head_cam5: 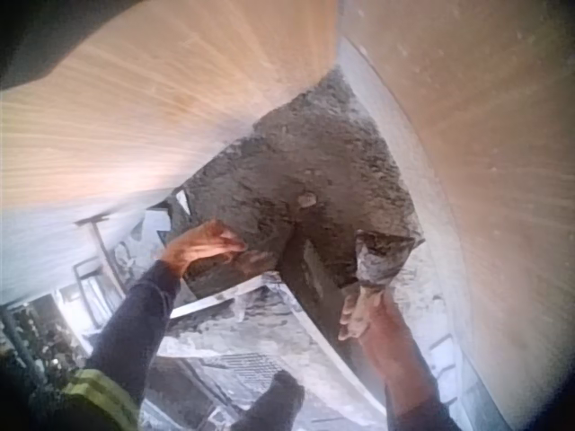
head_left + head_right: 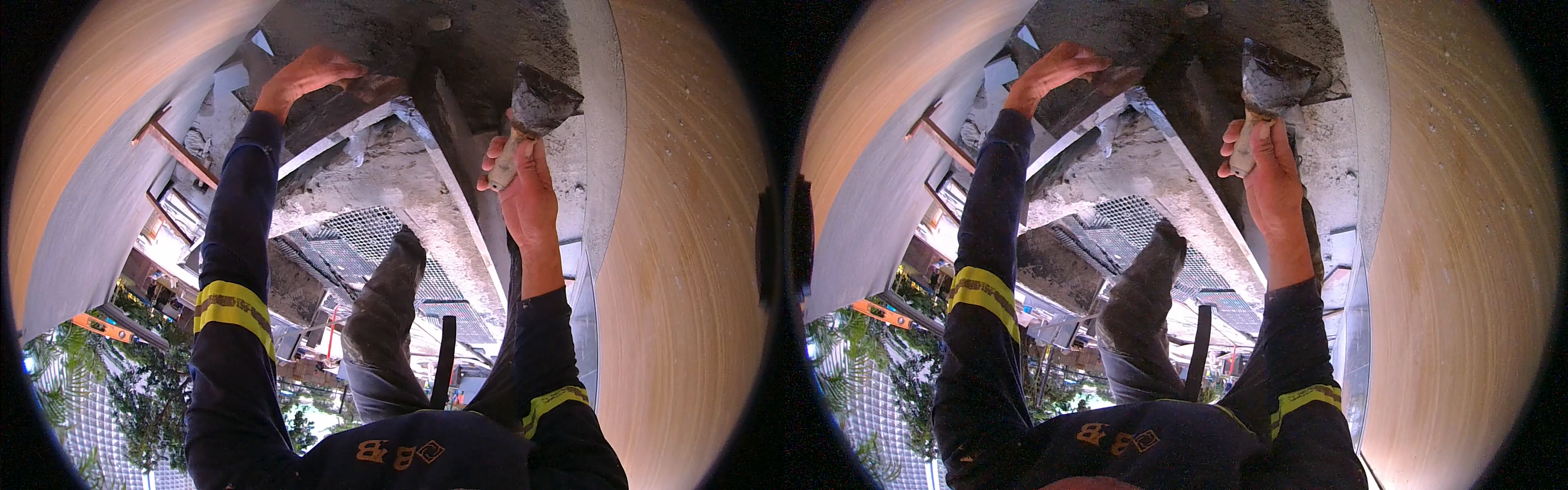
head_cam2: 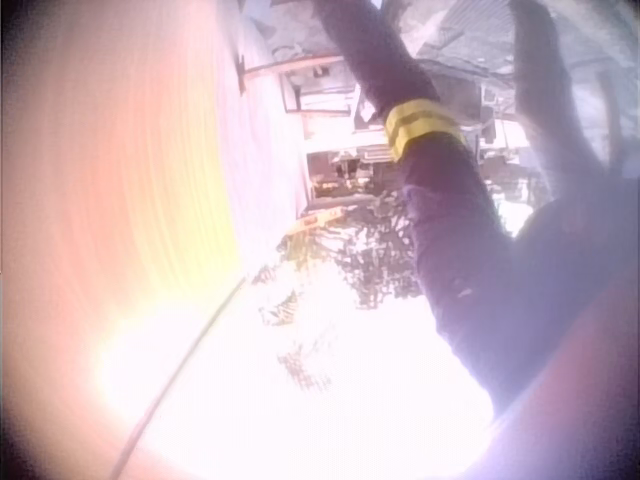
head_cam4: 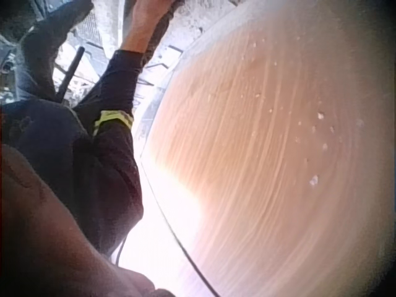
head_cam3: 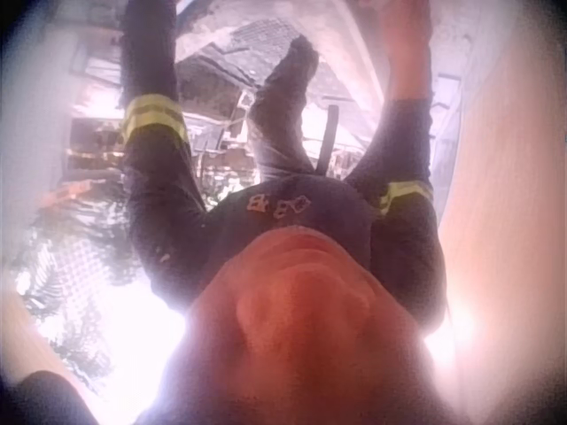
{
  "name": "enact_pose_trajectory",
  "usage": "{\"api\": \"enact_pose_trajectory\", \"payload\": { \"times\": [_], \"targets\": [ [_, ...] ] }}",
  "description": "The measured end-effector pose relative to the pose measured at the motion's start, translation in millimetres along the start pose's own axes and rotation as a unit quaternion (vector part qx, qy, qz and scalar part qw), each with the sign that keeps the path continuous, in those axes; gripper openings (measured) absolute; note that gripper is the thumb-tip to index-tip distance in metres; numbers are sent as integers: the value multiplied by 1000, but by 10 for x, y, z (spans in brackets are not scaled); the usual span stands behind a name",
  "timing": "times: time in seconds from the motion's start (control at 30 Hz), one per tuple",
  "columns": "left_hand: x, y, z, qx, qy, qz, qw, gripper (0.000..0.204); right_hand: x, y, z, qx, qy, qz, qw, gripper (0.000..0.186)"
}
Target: The person applies cement to a concrete surface using a trowel and a smaller tool. They repeatedly scoop cement from a pile and spread it onto the surface, smoothing it out.
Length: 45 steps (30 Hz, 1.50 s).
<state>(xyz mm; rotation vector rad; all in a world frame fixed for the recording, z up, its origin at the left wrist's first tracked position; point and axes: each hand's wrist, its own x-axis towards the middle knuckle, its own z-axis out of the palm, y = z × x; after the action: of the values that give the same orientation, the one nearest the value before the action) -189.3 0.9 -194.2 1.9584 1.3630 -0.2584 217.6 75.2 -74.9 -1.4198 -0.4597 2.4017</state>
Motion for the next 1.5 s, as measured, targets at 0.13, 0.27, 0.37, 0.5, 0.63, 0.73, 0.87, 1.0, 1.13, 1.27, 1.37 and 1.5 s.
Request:
{"api": "enact_pose_trajectory", "payload": {
  "times": [0.13,0.27,0.37,0.5,0.63,0.73,0.87,1.0,1.13,1.27,1.37,1.5],
  "targets": [
    [-311,-40,-64,-19,-4,-227,974,29,-23,13,7,-7,1,-3,1000,32],
    [-948,303,-366,-204,180,-548,791,48,-173,25,-161,-35,26,-29,999,31],
    [-1545,988,-571,-292,302,-545,726,55,-454,-142,-214,-62,21,-33,997,31],
    [-2410,2209,-449,-421,346,-495,677,49,-1115,-645,13,-144,-37,-6,989,29],
    [-2718,3516,-770,-595,341,-485,543,49,-1886,-1102,49,-261,-39,3,965,29],
    [-2715,4307,-1240,-629,375,-476,488,47,-2489,-1211,2,-292,-26,-25,956,29],
    [-2639,4939,-1764,-671,466,-434,380,41,-3336,-1161,-152,-322,8,-45,946,27],
    [-2582,5204,-2118,-700,473,-383,373,32,-4026,-1116,-170,-345,65,-79,933,23],
    [-2500,5327,-2402,-727,483,-312,376,31,-4586,-931,-177,-240,105,-89,961,21],
    [-2619,5369,-2640,-722,455,-278,441,29,-5234,-579,-221,-89,152,-70,982,14],
    [-2712,5266,-2620,-718,455,-237,471,30,-5727,-301,-245,-89,189,-87,974,18],
    [-2775,5175,-2708,-711,446,-223,495,29,-6194,54,-242,-184,272,-77,941,21]
  ]
}}
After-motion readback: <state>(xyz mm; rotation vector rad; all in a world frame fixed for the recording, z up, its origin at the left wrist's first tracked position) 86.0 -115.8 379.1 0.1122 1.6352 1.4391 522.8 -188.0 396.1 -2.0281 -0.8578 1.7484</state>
